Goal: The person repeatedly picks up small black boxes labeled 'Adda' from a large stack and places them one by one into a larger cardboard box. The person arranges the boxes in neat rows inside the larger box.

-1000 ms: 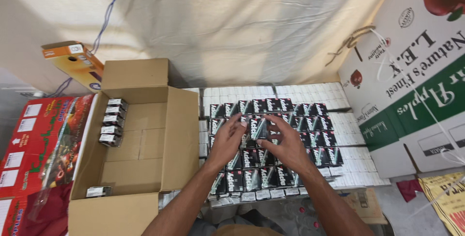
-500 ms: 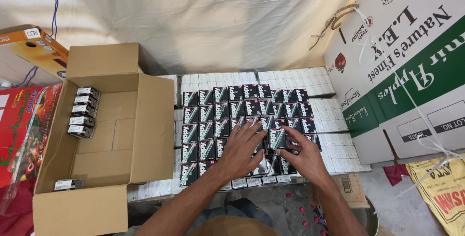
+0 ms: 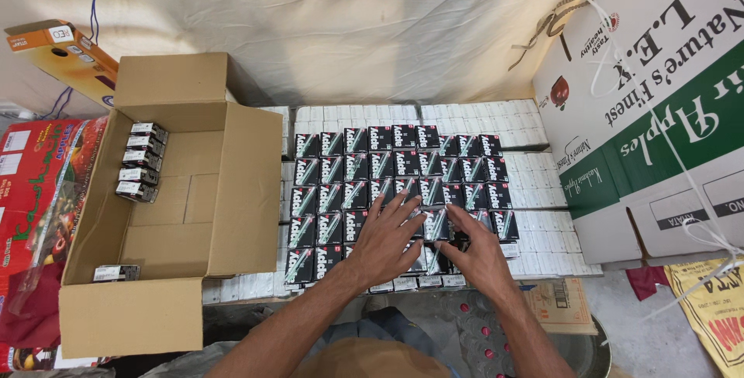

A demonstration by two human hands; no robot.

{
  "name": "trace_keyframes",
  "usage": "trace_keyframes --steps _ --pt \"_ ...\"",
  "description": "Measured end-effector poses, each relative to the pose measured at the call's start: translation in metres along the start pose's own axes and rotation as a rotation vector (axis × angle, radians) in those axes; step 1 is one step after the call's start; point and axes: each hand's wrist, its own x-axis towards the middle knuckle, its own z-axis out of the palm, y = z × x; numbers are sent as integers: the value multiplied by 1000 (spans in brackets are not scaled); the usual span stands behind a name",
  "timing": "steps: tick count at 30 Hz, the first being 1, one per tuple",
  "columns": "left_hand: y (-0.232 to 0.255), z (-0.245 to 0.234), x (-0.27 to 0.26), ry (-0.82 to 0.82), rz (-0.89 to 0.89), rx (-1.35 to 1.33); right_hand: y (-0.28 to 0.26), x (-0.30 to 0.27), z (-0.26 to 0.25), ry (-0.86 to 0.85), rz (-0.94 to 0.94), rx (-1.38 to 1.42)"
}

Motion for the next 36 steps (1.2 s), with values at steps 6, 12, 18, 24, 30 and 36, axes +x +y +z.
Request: trace_keyframes --steps 6,12,18,24,30,36 --pt "-4 8 -2 49 12 26 1 -3 2 11 9 -28" --pt "1 1 0 -4 -24 8 -1 0 2 23 -83 -78" --pt "-5 -13 -2 31 -80 -161 24 1 1 49 -98 -130" --pt "-34 -27 -12 113 -194 -329 -27 2 2 97 -175 74" --pt "-61 -82 -33 162 -342 -328 -86 21 30 -41 -261 121" --pt "-94 -137 -77 305 -391 -276 -162 35 76 -241 -405 98"
